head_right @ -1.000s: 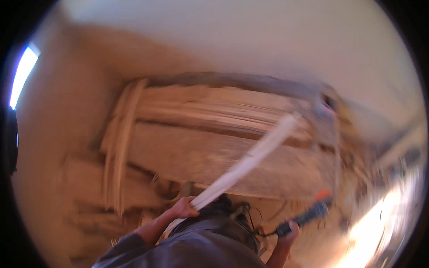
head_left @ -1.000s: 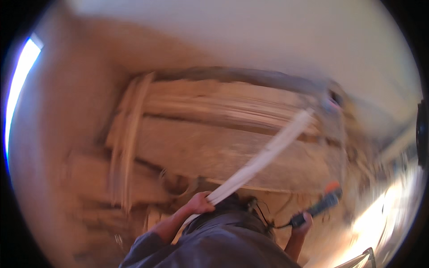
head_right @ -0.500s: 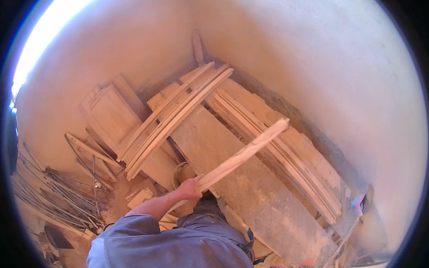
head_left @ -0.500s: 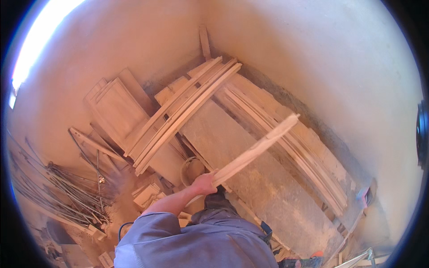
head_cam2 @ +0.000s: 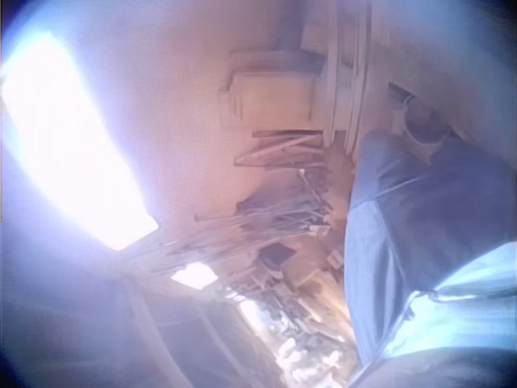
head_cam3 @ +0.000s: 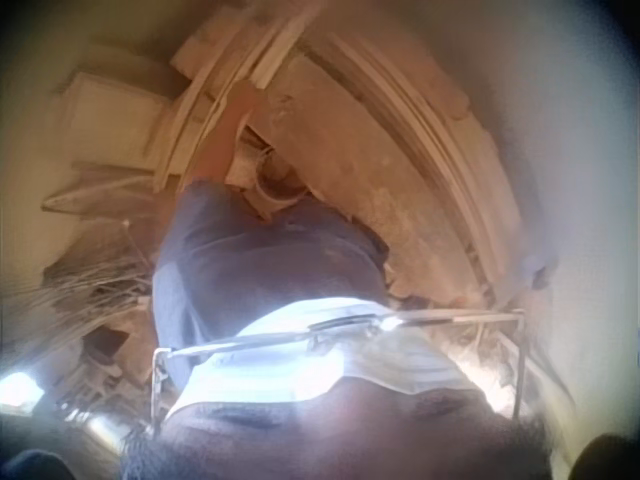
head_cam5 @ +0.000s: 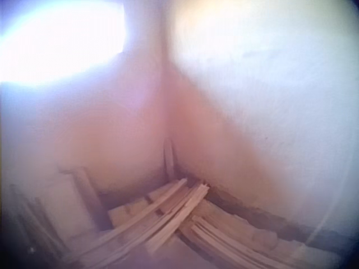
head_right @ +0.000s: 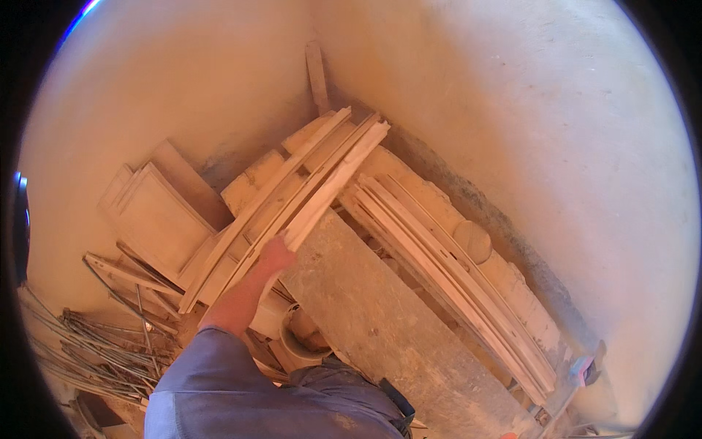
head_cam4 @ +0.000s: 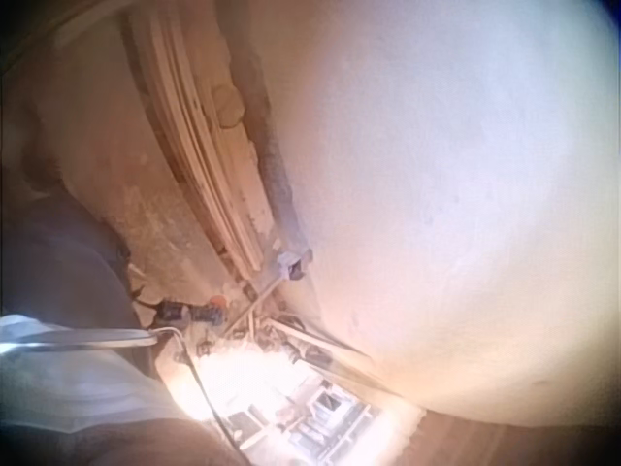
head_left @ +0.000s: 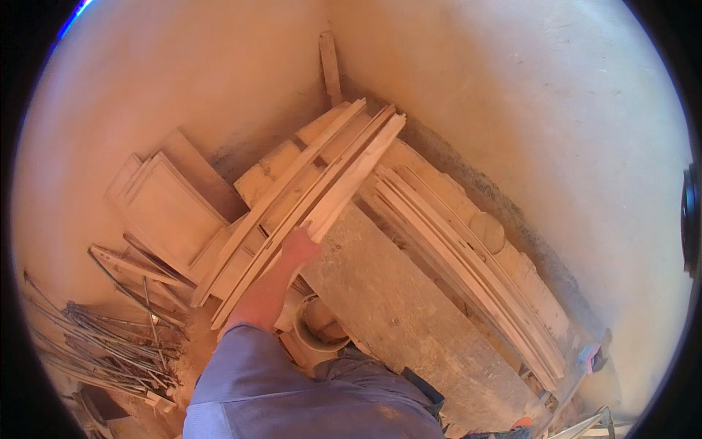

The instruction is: The person sands long pieces of wood using an angle grinder with a sanding disc attachment, moving the tool along the surface of the boards.

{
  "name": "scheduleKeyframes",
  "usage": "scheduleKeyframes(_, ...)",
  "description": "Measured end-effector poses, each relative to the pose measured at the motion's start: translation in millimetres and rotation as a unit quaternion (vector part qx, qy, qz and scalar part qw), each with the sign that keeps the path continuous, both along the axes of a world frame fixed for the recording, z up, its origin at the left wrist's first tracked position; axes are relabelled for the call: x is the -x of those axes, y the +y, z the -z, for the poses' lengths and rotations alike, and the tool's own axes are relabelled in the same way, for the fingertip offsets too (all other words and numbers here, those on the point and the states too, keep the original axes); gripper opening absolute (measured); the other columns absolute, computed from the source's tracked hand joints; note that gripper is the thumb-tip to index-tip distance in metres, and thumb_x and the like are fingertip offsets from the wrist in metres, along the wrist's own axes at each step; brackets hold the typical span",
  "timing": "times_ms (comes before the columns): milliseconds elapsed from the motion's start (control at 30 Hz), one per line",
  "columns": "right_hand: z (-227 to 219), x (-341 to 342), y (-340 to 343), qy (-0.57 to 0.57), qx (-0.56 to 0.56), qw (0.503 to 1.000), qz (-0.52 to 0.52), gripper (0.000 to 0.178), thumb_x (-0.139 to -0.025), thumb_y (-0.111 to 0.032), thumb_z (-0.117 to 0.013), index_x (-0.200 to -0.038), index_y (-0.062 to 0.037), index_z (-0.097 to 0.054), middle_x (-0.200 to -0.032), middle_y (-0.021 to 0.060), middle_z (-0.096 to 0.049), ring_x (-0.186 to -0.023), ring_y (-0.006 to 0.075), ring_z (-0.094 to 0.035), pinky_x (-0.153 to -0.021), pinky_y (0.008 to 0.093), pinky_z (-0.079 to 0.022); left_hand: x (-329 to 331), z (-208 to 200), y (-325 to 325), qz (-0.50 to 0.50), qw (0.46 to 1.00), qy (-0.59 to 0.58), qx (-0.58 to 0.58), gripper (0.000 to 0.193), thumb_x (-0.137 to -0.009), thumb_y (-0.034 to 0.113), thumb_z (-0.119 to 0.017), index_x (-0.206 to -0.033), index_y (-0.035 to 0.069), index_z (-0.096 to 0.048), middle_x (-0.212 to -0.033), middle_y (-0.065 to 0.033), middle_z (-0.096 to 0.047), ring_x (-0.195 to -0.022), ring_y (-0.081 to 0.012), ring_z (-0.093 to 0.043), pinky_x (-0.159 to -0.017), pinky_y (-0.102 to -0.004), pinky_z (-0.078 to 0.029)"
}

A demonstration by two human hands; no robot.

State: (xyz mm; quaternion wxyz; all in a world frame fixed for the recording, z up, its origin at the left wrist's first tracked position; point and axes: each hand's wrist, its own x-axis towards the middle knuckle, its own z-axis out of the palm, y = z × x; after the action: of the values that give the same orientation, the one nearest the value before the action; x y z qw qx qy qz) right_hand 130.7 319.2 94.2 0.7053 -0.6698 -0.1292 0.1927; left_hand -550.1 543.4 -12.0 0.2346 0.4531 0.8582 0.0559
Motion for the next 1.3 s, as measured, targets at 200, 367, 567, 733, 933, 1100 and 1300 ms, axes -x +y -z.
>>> scheduleKeyframes(200,25,39,-30,0.089,0.013,0.996,-0.019,0.031,-0.084,-0.039,-0.068,-0.097,-0.0105,-0.063,-0.070,0.0047,-0.060,-0.054,0.0220,-0.058,-0.050,0.0371,-0.053,77,19,89,-0.048,0.998,0.033,0.022,0.069,-0.079,0.019,-0.069,-0.144,0.000,-0.057,-0.143,-0.0279,-0.059,-0.125,-0.0382,-0.064,-0.101,-0.0457,-0.054)
scheduleKeyframes(367,35,64,-75,0.187,0.055,0.980,-0.030,0.017,-0.091,-0.023,-0.058,-0.083,-0.0087,-0.055,-0.064,0.0044,-0.051,-0.051,0.0173,-0.049,-0.046,0.0315,-0.042,88,74,63,0.013,0.984,0.122,-0.127,0.059,-0.081,0.016,-0.068,-0.136,-0.002,-0.062,-0.131,-0.0283,-0.065,-0.121,-0.0414,-0.065,-0.100,-0.0487,-0.054)
scheduleKeyframes(567,40,83,-90,0.266,-0.026,0.963,0.006,0.026,-0.087,-0.031,-0.062,-0.095,-0.0069,-0.060,-0.077,0.0096,-0.062,-0.066,0.0244,-0.060,-0.057,0.0378,-0.054,106,105,73,0.011,0.989,0.108,-0.102,0.059,-0.084,0.012,-0.066,-0.142,0.001,-0.059,-0.137,-0.0266,-0.062,-0.125,-0.0426,-0.061,-0.105,-0.0499,-0.050)
scheduleKeyframes(733,50,90,-106,0.293,-0.027,0.955,0.037,0.029,-0.081,-0.025,-0.066,-0.103,-0.0062,-0.062,-0.081,0.0109,-0.064,-0.072,0.0288,-0.064,-0.066,0.0439,-0.055,-6,99,93,-0.001,0.976,0.180,-0.125,0.061,-0.090,0.016,-0.068,-0.148,0.004,-0.054,-0.156,-0.0211,-0.047,-0.143,-0.0398,-0.044,-0.113,-0.0517,-0.043)
scheduleKeyframes(933,58,102,-137,0.289,0.000,0.952,0.101,0.031,-0.078,-0.022,-0.068,-0.101,-0.0030,-0.061,-0.083,0.0128,-0.064,-0.073,0.0307,-0.066,-0.069,0.0467,-0.058,-228,94,119,0.440,0.864,0.055,-0.237,0.066,-0.086,0.018,-0.079,-0.146,0.005,-0.055,-0.155,-0.0181,-0.045,-0.146,-0.0401,-0.039,-0.121,-0.0511,-0.033)
scheduleKeyframes(1100,54,110,-172,0.354,-0.048,0.915,0.188,0.031,-0.076,-0.022,-0.067,-0.100,-0.0022,-0.060,-0.083,0.0152,-0.067,-0.073,0.0311,-0.068,-0.069,0.0456,-0.058,-385,92,123,0.644,0.744,-0.028,-0.178,0.067,-0.084,0.016,-0.080,-0.145,0.005,-0.054,-0.147,-0.0183,-0.050,-0.139,-0.0393,-0.045,-0.115,-0.0505,-0.040)
scheduleKeyframes(1300,56,121,-236,0.345,-0.089,0.898,0.259,0.030,-0.075,-0.019,-0.064,-0.099,-0.0023,-0.060,-0.082,0.0155,-0.067,-0.072,0.0330,-0.068,-0.069,0.0493,-0.057,-471,100,132,0.697,0.701,0.080,-0.127,0.060,-0.090,0.023,-0.074,-0.144,0.006,-0.054,-0.132,-0.0168,-0.060,-0.128,-0.0375,-0.055,-0.102,-0.0496,-0.051)
